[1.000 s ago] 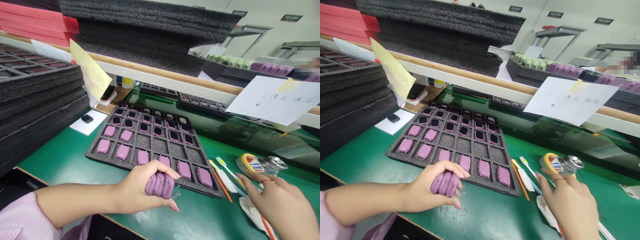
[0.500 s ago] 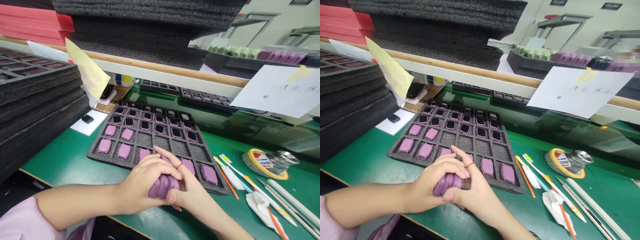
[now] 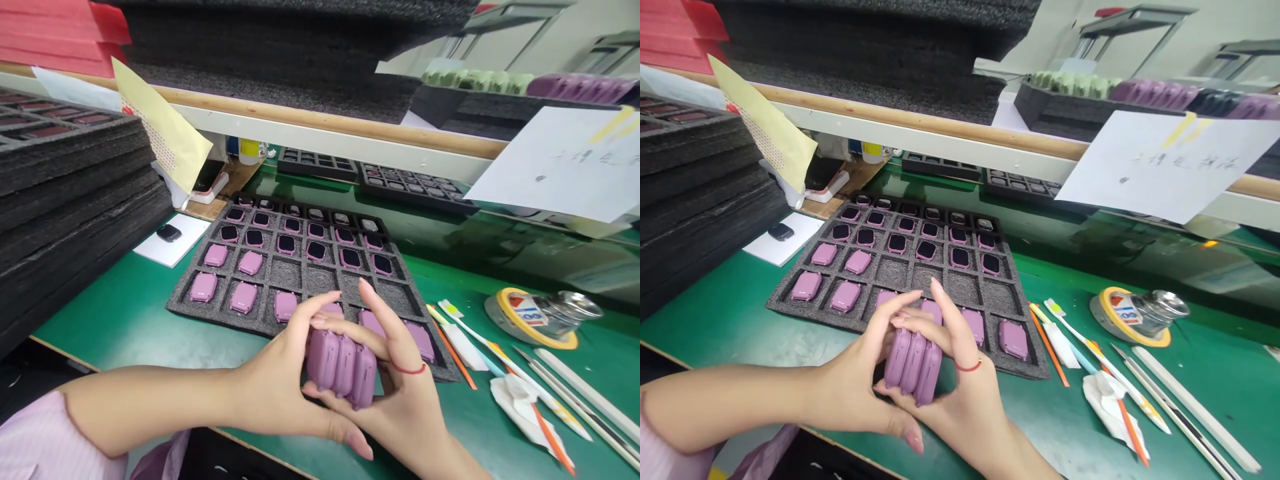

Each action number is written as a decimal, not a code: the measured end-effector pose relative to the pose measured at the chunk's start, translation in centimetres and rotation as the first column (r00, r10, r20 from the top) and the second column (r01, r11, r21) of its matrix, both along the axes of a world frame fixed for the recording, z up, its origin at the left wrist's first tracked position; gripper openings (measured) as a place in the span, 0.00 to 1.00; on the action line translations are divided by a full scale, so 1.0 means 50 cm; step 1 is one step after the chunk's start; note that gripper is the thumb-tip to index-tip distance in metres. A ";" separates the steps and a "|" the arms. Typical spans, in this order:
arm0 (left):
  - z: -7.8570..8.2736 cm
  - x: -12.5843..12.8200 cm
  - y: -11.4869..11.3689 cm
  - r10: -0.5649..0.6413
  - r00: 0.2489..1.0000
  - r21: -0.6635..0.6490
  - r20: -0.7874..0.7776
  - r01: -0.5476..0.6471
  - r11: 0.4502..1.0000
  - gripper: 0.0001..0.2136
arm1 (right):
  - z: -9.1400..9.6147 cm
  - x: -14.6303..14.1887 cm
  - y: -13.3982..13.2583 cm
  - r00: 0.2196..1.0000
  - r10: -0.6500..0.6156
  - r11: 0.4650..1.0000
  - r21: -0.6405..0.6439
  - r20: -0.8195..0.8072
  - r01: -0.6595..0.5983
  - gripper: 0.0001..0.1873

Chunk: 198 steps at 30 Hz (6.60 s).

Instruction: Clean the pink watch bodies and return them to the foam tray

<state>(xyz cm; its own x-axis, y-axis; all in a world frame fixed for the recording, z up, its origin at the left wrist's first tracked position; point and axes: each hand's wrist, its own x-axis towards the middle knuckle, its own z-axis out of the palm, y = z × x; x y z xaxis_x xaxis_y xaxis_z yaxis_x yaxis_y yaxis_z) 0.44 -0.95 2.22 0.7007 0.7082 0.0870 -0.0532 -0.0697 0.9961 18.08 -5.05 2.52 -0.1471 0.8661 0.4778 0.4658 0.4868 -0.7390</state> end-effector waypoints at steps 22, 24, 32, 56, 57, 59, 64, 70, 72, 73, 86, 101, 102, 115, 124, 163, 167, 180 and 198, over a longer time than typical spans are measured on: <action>0.010 0.021 0.011 0.054 0.983 -0.720 0.173 0.089 0.688 0.24 | -0.010 0.007 0.009 0.982 0.125 0.990 -0.077 0.142 -0.115 0.45; 0.013 0.020 0.013 0.060 0.979 -0.772 0.197 0.117 0.625 0.25 | 0.005 0.019 0.010 0.993 0.094 0.992 -0.085 0.068 -0.088 0.37; 0.004 0.016 0.020 -0.041 0.959 -0.680 0.280 0.228 0.697 0.23 | 0.052 0.039 0.026 0.994 -0.002 1.000 -0.025 -0.107 -0.001 0.08; 0.000 0.015 0.025 -0.015 0.924 -0.788 0.382 0.334 0.516 0.22 | 0.034 0.076 -0.011 0.988 -0.018 0.897 0.439 0.156 -0.053 0.18; 0.000 0.015 0.025 -0.006 0.928 -0.798 0.372 0.323 0.509 0.22 | 0.035 0.079 -0.018 0.978 0.032 0.910 0.398 0.208 -0.114 0.19; 0.001 0.015 0.024 0.012 0.935 -0.817 0.354 0.303 0.491 0.23 | 0.038 0.085 -0.031 0.946 0.109 0.930 0.305 0.305 -0.205 0.21; 0.003 0.017 0.020 0.058 0.937 -0.832 0.345 0.277 0.481 0.24 | 0.030 0.074 -0.029 0.910 0.134 0.916 0.302 0.391 -0.265 0.21; 0.007 0.022 0.013 0.095 0.952 -0.757 0.290 0.167 0.632 0.22 | 0.018 0.029 -0.003 0.952 -0.059 0.906 0.416 0.302 -0.075 0.22; 0.007 0.023 0.010 0.086 0.960 -0.726 0.267 0.141 0.673 0.23 | 0.016 0.021 0.000 0.966 -0.031 0.950 0.308 0.258 -0.052 0.27; 0.006 0.024 0.009 0.087 0.961 -0.716 0.262 0.133 0.685 0.24 | 0.015 0.019 0.000 0.971 -0.007 0.963 0.263 0.238 -0.057 0.27; 0.013 0.019 0.018 0.087 0.954 -0.761 0.286 0.171 0.625 0.26 | 0.015 0.027 0.007 0.975 0.045 0.977 0.194 0.216 -0.088 0.27; 0.018 0.011 0.021 0.072 0.986 -0.732 0.150 0.062 0.679 0.18 | -0.058 0.284 0.147 0.828 -0.366 0.929 0.115 0.425 0.352 0.21; 0.019 0.011 0.019 0.071 0.987 -0.725 0.143 0.056 0.686 0.17 | -0.056 0.283 0.144 0.831 -0.358 0.932 0.110 0.425 0.346 0.21; 0.005 0.024 0.014 0.117 0.977 -0.798 0.177 0.073 0.599 0.25 | 0.024 0.031 0.022 0.977 0.116 0.974 0.171 0.181 -0.148 0.10; 0.012 0.026 0.015 0.097 0.964 -0.777 0.247 0.137 0.615 0.22 | 0.024 0.019 0.019 0.997 -0.004 0.993 0.121 -0.074 0.013 0.03; 0.014 0.023 0.015 0.069 0.973 -0.807 0.218 0.140 0.574 0.26 | -0.003 0.046 -0.033 0.954 0.037 0.893 0.418 0.298 -0.166 0.20; 0.007 0.024 0.011 0.125 0.977 -0.735 0.175 0.045 0.677 0.26 | 0.005 0.029 -0.008 0.946 -0.028 0.882 0.454 0.323 -0.128 0.18; 0.020 0.028 0.012 0.084 0.992 -0.752 0.089 0.011 0.660 0.31 | 0.013 0.022 0.003 0.983 0.012 0.984 0.172 0.182 -0.044 0.21; 0.023 0.018 0.005 0.083 0.996 -0.707 0.035 -0.034 0.706 0.31 | -0.065 0.192 0.152 0.821 -0.346 0.938 0.154 0.454 0.311 0.21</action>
